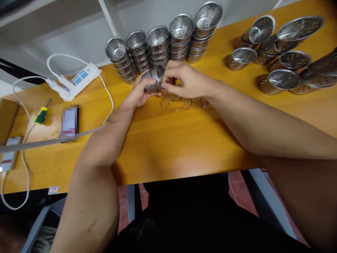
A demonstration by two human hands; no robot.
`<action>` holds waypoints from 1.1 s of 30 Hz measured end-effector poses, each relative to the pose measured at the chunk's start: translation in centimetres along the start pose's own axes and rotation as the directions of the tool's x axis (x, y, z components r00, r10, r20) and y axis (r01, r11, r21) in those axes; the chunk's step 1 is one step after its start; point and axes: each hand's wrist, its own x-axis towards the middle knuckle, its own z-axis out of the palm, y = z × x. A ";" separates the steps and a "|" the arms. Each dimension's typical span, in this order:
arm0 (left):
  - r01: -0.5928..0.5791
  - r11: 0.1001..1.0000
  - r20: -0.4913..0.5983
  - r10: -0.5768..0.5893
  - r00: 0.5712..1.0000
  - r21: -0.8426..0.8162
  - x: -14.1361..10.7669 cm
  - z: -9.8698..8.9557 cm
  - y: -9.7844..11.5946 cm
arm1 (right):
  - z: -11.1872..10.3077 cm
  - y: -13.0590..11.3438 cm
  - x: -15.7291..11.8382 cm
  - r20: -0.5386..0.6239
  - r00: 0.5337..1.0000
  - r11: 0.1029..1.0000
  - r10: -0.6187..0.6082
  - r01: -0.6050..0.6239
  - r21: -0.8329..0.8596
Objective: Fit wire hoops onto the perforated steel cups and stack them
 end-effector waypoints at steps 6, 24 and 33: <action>-0.025 1.000 0.078 0.025 0.997 0.005 0.6 -0.7 -0.4 | -0.8 -0.3 -0.2 0.016 0.999 0.998 -0.041 0.041 -0.037; 0.071 0.939 -0.071 -0.100 0.992 -0.335 0.0 0.6 0.2 | -3.4 -0.7 -0.1 -0.051 0.997 0.897 -0.062 0.078 0.435; 0.121 0.953 -0.139 -0.165 0.976 -0.279 0.5 0.3 0.6 | -4.4 3.4 -1.0 0.334 0.932 0.990 0.138 -0.121 -0.070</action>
